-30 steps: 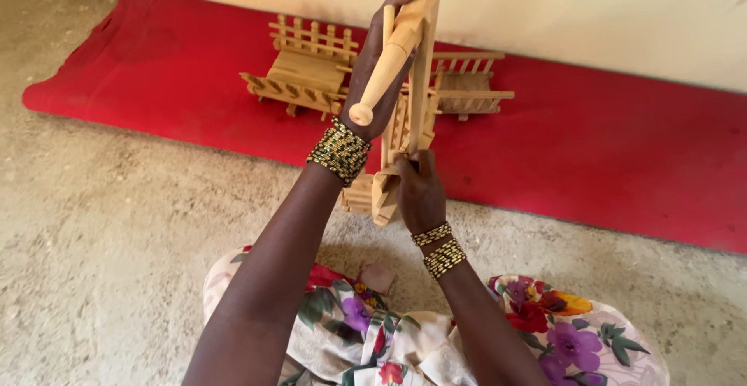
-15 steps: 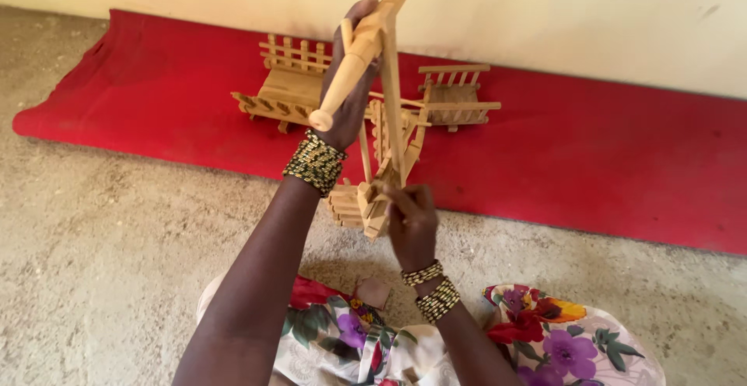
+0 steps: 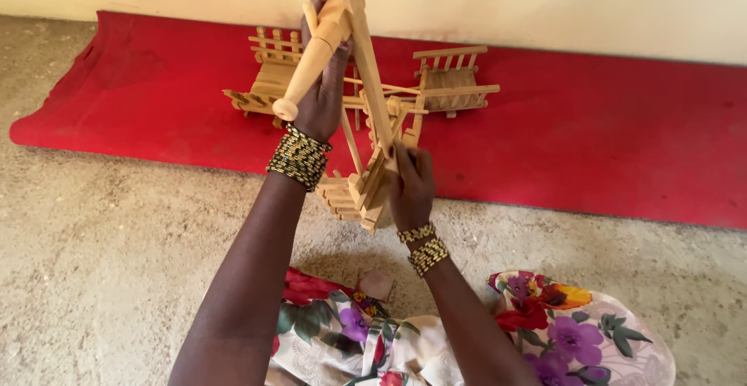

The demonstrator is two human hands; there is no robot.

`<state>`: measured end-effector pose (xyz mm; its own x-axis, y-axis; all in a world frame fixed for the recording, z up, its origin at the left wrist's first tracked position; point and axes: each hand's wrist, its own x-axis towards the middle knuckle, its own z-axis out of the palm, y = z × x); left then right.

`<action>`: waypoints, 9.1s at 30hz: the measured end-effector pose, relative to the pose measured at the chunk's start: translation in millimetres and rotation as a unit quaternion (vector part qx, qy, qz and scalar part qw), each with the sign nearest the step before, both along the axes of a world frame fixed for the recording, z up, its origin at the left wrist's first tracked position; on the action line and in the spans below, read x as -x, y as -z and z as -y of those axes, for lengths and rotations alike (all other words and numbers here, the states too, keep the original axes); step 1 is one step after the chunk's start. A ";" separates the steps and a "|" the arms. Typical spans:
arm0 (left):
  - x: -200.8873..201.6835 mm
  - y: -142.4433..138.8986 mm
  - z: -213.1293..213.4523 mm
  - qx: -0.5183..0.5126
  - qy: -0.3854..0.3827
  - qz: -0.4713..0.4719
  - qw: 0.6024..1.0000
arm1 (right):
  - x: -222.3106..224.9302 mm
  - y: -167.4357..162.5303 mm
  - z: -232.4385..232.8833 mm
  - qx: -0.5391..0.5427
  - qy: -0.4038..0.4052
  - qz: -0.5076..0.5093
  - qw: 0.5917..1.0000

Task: The person sits on the floor and sands a small wooden toy cart model, rubbing a sanding block along its slats, axles and handles. They turn the toy over and reposition it to sand different sides, then hold it upright to sand the wheel axle and other parts by hand.

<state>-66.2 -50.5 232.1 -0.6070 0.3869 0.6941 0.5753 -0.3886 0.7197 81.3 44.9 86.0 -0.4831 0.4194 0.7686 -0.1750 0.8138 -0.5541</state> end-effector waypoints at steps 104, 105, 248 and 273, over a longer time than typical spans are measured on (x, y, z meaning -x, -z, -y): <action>4.5 11.1 -20.3 0.039 -0.055 -0.076 0.995 | -37.1 46.4 1.0 -0.046 0.001 0.157 0.987; 5.7 13.1 -21.3 0.038 -0.049 -0.070 0.996 | -35.8 45.5 0.1 -0.071 -0.007 0.168 0.983; 23.1 11.4 -8.2 -0.069 0.014 0.015 0.997 | 31.5 118.6 -54.4 0.051 0.009 0.166 0.985; 33.7 11.3 -1.7 -0.067 -0.021 0.000 0.998 | 51.0 99.1 -62.3 0.241 -0.004 0.058 0.969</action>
<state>-99.8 -48.8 220.8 -0.6209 0.2641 0.7380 0.5935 -0.4566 0.6627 30.3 107.2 -13.1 -0.5599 0.7119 0.4239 -0.0942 0.4536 -0.8862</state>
